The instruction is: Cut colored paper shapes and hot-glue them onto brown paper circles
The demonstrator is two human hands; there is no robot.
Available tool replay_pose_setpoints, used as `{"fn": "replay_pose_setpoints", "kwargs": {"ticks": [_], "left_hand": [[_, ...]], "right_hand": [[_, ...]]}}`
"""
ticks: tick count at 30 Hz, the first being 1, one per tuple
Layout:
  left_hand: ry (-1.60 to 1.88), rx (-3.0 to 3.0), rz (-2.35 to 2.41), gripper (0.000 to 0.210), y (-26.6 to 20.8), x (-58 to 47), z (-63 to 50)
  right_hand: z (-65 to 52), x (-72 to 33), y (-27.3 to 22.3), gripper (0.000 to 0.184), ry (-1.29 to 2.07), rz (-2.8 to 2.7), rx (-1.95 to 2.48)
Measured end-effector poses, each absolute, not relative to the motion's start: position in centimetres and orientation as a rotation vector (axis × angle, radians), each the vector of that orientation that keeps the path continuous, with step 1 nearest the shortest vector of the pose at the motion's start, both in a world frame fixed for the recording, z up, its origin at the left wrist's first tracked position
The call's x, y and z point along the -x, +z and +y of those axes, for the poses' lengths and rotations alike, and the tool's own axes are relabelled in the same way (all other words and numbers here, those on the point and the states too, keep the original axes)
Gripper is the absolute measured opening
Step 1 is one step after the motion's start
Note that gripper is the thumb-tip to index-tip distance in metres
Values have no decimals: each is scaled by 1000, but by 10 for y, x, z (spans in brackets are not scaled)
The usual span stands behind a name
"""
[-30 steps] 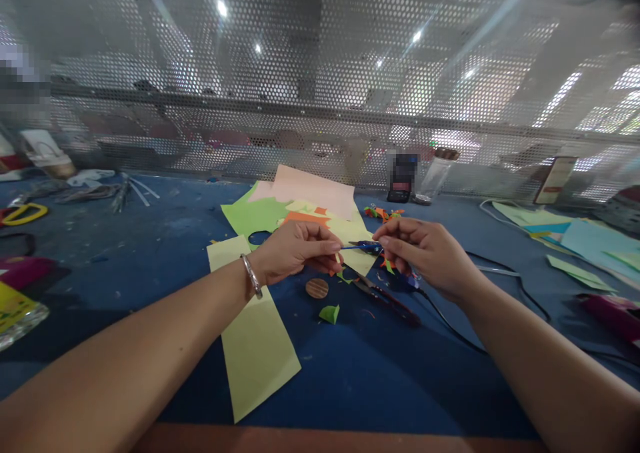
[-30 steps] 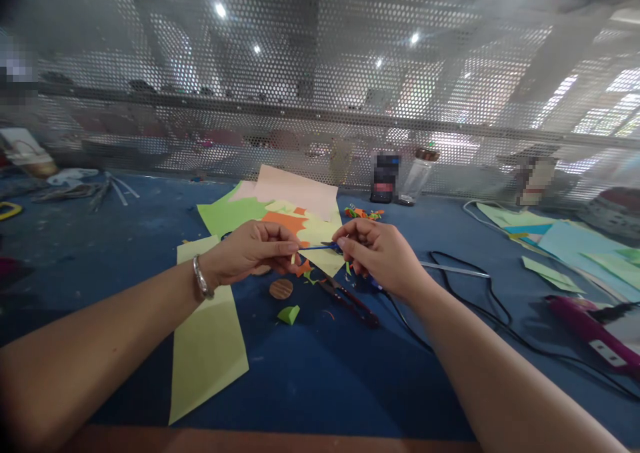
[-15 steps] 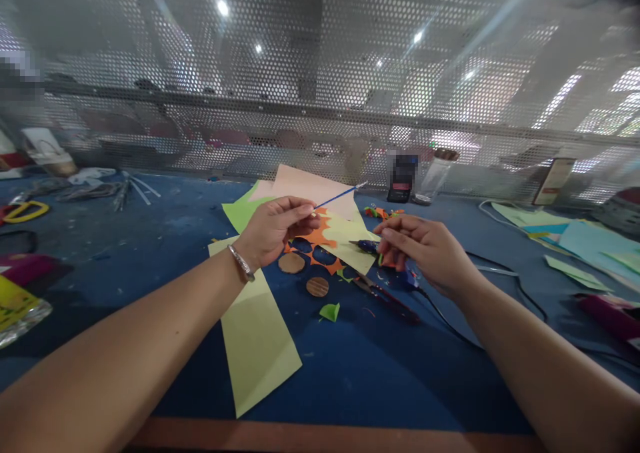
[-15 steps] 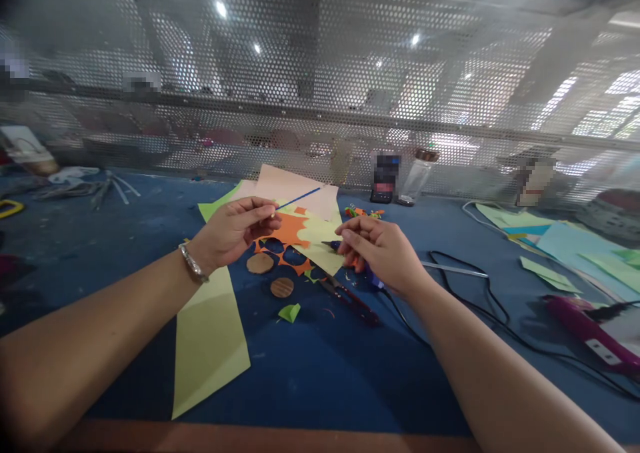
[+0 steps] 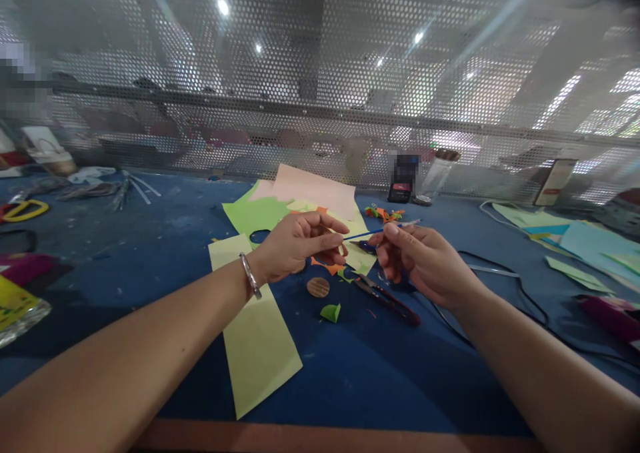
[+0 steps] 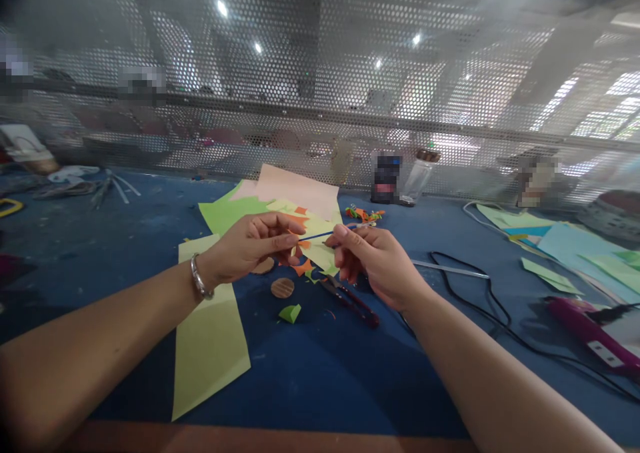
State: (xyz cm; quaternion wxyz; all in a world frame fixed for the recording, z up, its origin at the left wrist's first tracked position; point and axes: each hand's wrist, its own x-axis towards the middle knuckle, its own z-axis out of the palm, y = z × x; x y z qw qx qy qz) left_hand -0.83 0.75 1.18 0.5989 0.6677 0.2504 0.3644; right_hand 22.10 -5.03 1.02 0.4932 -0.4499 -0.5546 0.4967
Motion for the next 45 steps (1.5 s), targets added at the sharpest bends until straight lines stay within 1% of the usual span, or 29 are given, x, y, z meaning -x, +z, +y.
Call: {"fn": "replay_pose_setpoints", "kwargs": {"ticks": [12,21,24,28,31,39,45], "left_hand": [[782,-1725,569,20,16,5,-4],[800,-1640,629,20,19,4,-4],[718,-1578,654,27,18,6,-1],[577,-1508,625,20,13,9,5],[491,-1479,599,23,11,11,7],[370,-1509,642,34,12,13,6],[327,-1577,600,34,8,16,11]], "right_hand": [[-55,-217,11,41,1234,-1287,1092],[-57,-216,11,36,1236,-1305,1115],[-57,-216,11,35,1245,-1322,1117],[-56,-217,9,33,1276,-1340,1132],[-55,-218,7,32,1299,-1358,1129],[-54,-218,3,31,1323,-1402,1117],[-55,-219,5,32,1339,-1428,1148]]}}
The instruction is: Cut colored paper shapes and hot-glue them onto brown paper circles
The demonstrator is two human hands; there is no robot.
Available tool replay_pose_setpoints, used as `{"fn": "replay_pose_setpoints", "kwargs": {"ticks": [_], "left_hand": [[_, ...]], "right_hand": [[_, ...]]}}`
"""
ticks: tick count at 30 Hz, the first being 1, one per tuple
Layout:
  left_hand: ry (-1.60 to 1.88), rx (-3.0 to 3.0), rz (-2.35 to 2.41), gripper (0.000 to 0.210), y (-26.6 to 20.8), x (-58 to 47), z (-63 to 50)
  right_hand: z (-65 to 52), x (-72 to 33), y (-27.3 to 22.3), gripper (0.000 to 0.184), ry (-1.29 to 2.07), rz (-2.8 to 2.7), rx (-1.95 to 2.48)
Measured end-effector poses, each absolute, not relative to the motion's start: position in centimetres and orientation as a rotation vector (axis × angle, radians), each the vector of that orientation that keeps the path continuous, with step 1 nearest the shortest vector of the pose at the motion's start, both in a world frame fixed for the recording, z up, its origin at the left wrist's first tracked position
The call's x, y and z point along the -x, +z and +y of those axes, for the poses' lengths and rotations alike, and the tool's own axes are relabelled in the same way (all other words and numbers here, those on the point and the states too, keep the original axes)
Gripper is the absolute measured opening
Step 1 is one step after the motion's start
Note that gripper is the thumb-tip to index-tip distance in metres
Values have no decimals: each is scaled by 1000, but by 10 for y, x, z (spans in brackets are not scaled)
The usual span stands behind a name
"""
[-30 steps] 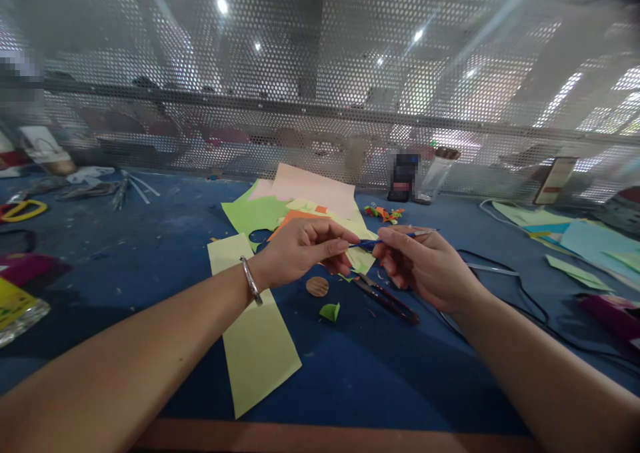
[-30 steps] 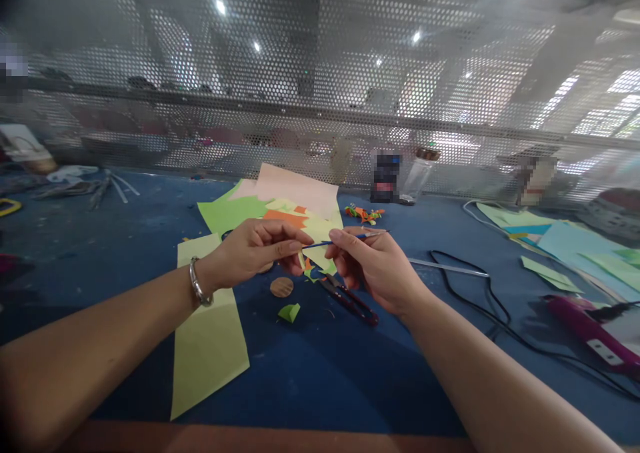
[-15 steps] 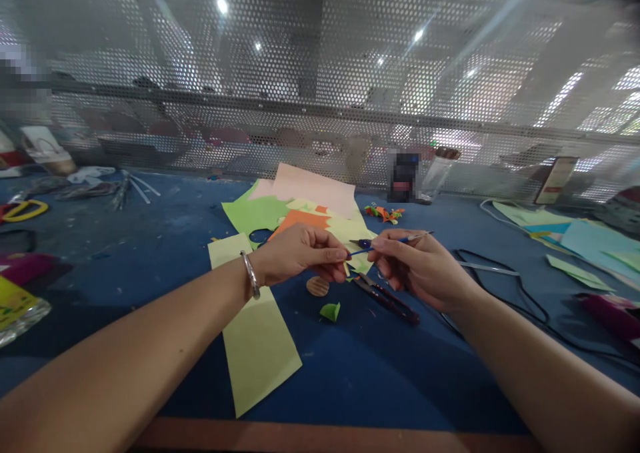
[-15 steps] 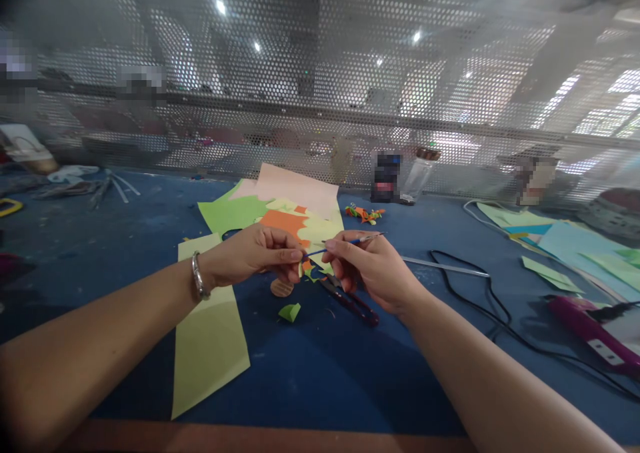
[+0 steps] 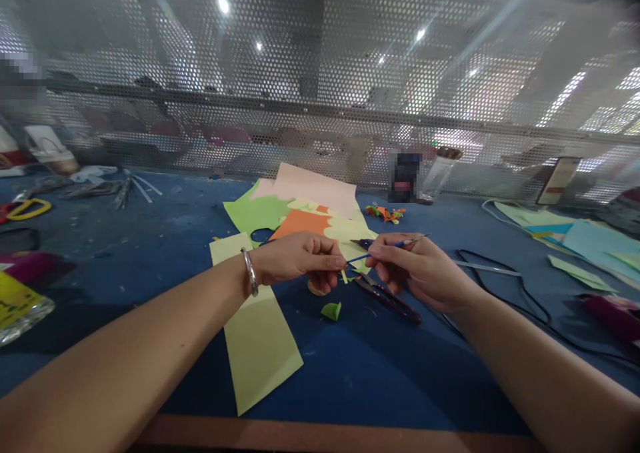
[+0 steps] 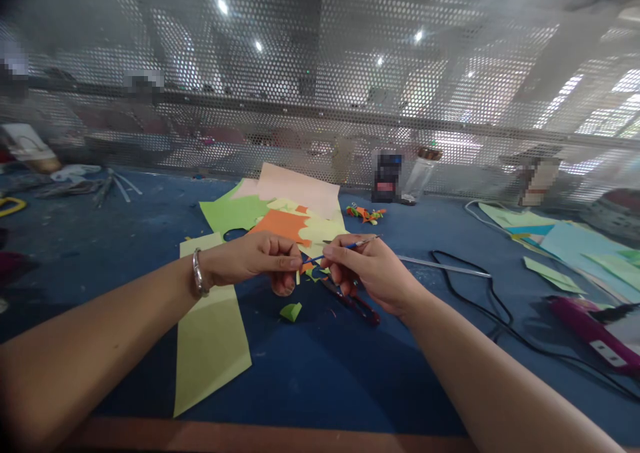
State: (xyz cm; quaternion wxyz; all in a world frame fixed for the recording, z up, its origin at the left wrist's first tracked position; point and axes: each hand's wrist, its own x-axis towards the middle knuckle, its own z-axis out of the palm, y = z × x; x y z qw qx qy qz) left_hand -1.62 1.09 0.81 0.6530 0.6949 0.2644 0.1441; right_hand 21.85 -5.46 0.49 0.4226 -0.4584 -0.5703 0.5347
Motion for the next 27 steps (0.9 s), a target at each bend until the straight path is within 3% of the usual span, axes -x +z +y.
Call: {"fn": "replay_pose_setpoints", "kwargs": {"ticks": [15,27], "left_hand": [[467,-1542,717,40,8,11,6],[451,-1494,772,33,7,11,5]], "right_hand": [[-54,-218,6,31,1327,-1429,1156],[-52,-216,3,33,1344,-1435,1147]]}}
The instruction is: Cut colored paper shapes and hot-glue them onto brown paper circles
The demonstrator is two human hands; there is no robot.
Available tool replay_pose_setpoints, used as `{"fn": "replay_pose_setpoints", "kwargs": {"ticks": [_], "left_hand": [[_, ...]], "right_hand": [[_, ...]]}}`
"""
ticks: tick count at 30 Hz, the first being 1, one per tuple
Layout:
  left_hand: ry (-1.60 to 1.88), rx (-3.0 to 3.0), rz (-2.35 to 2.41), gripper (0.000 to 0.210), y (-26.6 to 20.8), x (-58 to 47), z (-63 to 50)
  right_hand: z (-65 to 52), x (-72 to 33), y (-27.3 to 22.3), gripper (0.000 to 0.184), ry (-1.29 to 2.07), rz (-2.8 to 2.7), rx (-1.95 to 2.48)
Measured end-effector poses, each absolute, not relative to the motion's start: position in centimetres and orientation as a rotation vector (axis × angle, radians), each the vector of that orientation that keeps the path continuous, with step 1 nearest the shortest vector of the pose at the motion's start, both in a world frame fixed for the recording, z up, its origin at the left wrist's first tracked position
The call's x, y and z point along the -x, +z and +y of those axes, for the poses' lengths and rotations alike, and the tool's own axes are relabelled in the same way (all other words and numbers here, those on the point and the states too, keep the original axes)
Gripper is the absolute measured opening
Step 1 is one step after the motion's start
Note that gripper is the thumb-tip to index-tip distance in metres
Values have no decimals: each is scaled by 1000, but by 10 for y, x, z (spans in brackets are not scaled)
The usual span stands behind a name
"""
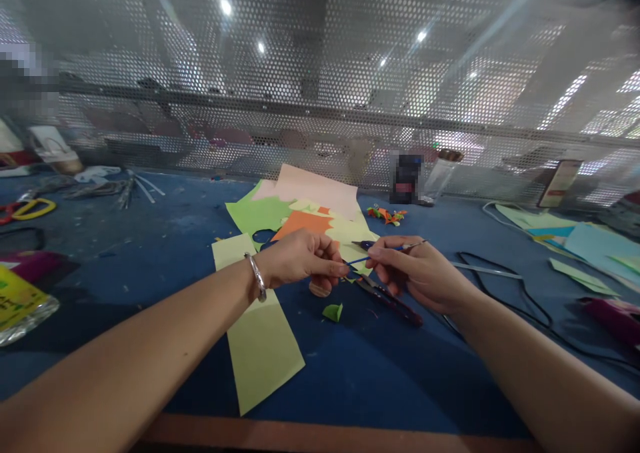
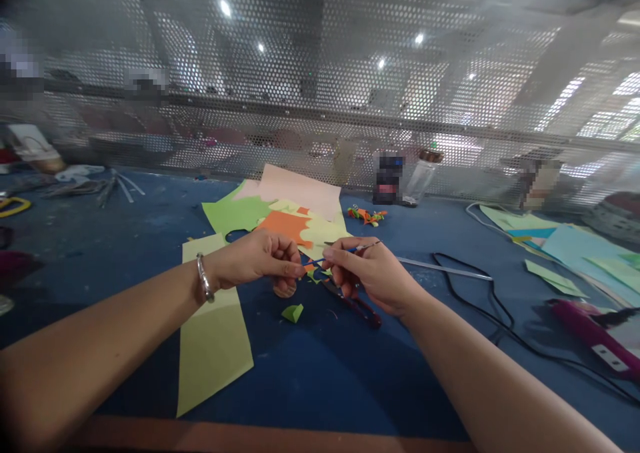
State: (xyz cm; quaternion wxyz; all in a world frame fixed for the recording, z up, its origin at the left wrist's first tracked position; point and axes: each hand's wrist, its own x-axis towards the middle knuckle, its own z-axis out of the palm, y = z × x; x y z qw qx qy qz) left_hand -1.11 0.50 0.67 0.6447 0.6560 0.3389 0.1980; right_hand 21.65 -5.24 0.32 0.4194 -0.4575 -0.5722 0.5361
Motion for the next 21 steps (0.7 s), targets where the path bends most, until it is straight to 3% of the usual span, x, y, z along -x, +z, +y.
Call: {"fn": "replay_pose_setpoints", "kwargs": {"ticks": [9,21], "left_hand": [[429,-1435,624,23,14,16,4],[407,-1336,689,29,13,17,7]], "right_hand": [[-52,-219,2,27,1320,-1444,1086],[-51,-222,3,31,1278,-1495,1066]]}}
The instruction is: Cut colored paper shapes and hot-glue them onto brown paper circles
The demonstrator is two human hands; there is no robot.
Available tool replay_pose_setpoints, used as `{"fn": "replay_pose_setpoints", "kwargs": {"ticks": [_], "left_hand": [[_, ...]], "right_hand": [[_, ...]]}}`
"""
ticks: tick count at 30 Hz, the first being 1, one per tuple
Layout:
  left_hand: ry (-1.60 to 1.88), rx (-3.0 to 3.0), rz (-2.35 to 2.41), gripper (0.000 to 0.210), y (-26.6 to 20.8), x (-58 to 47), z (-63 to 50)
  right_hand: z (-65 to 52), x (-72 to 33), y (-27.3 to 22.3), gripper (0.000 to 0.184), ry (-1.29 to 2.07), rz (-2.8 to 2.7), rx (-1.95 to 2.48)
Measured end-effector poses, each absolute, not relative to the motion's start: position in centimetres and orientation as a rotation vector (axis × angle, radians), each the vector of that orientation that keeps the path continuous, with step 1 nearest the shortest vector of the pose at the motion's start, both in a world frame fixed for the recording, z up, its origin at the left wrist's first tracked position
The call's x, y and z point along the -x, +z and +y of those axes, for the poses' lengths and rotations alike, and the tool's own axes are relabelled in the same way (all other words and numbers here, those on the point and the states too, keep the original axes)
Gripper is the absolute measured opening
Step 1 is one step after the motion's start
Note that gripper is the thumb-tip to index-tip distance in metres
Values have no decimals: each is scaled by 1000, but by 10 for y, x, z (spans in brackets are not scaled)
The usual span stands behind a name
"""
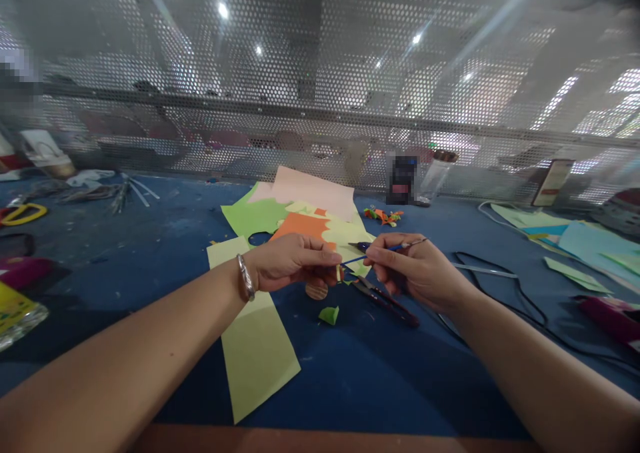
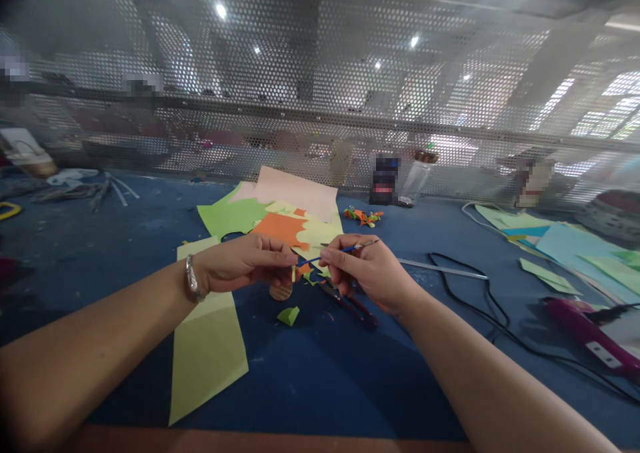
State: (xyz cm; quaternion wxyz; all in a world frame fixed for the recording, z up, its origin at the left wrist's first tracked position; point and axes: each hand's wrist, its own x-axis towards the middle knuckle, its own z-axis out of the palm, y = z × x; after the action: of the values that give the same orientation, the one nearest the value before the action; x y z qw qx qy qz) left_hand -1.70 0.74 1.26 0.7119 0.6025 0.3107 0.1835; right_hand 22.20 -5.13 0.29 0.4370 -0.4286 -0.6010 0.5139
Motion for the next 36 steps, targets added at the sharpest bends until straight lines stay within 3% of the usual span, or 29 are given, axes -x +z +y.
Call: {"fn": "replay_pose_setpoints", "kwargs": {"ticks": [29,36], "left_hand": [[507,-1291,645,24,9,15,8],[550,-1334,688,23,11,12,7]], "right_hand": [[-51,-220,2,40,1251,-1612,1110],[-50,-221,4,34,1266,-1570,1136]]}}
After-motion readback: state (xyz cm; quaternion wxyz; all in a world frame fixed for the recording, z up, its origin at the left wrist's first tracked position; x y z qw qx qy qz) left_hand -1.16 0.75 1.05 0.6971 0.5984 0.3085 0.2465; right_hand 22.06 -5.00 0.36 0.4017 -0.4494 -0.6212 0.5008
